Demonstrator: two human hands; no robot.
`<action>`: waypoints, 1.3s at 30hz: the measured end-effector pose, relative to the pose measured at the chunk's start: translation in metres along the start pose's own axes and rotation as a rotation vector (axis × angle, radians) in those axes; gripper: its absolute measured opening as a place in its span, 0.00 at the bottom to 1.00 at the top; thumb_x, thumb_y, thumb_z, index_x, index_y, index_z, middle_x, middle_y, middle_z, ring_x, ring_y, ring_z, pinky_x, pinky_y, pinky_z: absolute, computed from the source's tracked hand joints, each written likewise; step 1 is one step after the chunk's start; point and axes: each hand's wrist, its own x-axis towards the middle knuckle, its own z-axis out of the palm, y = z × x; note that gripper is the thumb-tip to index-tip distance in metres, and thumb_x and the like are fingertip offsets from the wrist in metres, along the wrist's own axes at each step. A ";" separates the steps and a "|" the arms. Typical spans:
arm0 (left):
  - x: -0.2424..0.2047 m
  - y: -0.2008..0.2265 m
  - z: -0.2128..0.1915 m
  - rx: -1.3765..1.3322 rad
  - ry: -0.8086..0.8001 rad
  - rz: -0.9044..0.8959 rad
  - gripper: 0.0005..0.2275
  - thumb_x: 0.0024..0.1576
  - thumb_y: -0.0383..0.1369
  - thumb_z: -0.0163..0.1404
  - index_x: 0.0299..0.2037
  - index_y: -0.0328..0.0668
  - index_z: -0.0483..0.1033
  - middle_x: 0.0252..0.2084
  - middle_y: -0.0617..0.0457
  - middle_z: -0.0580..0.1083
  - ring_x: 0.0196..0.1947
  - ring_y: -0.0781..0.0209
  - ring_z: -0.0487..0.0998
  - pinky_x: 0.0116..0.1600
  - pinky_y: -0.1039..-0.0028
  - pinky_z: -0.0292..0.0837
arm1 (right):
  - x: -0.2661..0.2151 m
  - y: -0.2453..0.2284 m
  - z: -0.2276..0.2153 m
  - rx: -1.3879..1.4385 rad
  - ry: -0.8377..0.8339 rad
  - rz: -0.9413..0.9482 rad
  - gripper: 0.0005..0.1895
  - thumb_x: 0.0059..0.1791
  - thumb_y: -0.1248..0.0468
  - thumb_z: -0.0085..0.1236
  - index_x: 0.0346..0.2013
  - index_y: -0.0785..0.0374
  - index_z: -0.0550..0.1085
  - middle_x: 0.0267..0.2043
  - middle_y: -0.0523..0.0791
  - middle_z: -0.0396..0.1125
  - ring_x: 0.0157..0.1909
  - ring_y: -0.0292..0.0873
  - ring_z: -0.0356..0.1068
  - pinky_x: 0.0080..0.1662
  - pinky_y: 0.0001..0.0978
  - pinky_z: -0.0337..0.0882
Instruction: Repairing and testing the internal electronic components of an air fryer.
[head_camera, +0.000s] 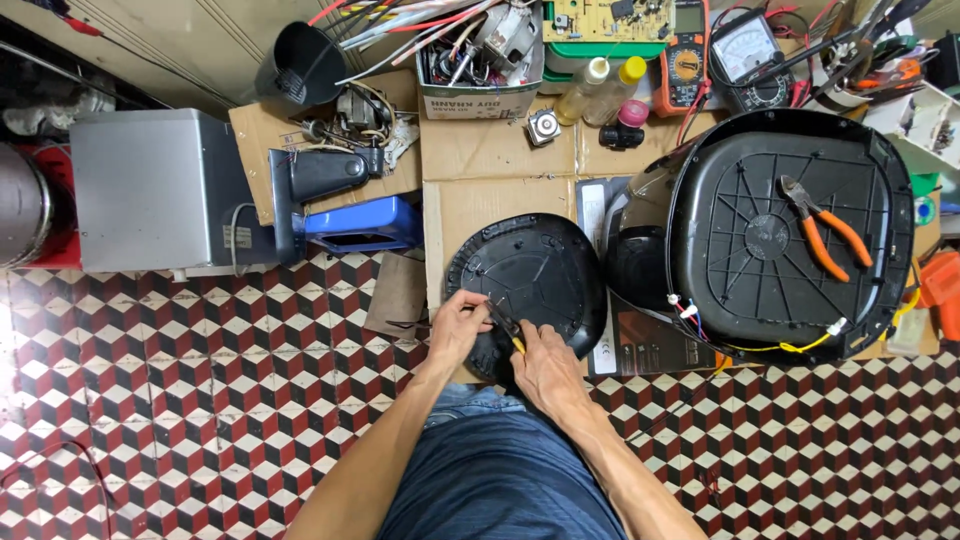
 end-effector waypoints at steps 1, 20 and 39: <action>-0.001 -0.001 -0.005 -0.001 -0.014 -0.001 0.08 0.60 0.30 0.54 0.44 0.34 0.75 0.37 0.48 0.79 0.35 0.62 0.82 0.40 0.74 0.81 | 0.004 0.005 0.017 -0.003 0.008 0.012 0.25 0.48 0.61 0.51 0.60 0.62 0.67 0.48 0.57 0.66 0.49 0.61 0.69 0.51 0.51 0.70; -0.004 -0.002 -0.005 0.108 -0.170 0.024 0.07 0.61 0.27 0.52 0.44 0.32 0.71 0.41 0.43 0.79 0.39 0.58 0.82 0.45 0.72 0.80 | 0.019 0.038 0.030 0.386 -0.245 0.332 0.26 0.50 0.54 0.46 0.59 0.64 0.69 0.56 0.62 0.68 0.61 0.62 0.66 0.61 0.49 0.65; -0.017 0.020 0.010 -0.016 -0.178 -0.032 0.11 0.62 0.30 0.51 0.48 0.28 0.74 0.42 0.43 0.79 0.41 0.57 0.82 0.48 0.71 0.80 | -0.036 0.017 -0.018 0.171 0.242 0.079 0.27 0.46 0.57 0.60 0.58 0.63 0.72 0.43 0.55 0.67 0.50 0.57 0.68 0.52 0.46 0.68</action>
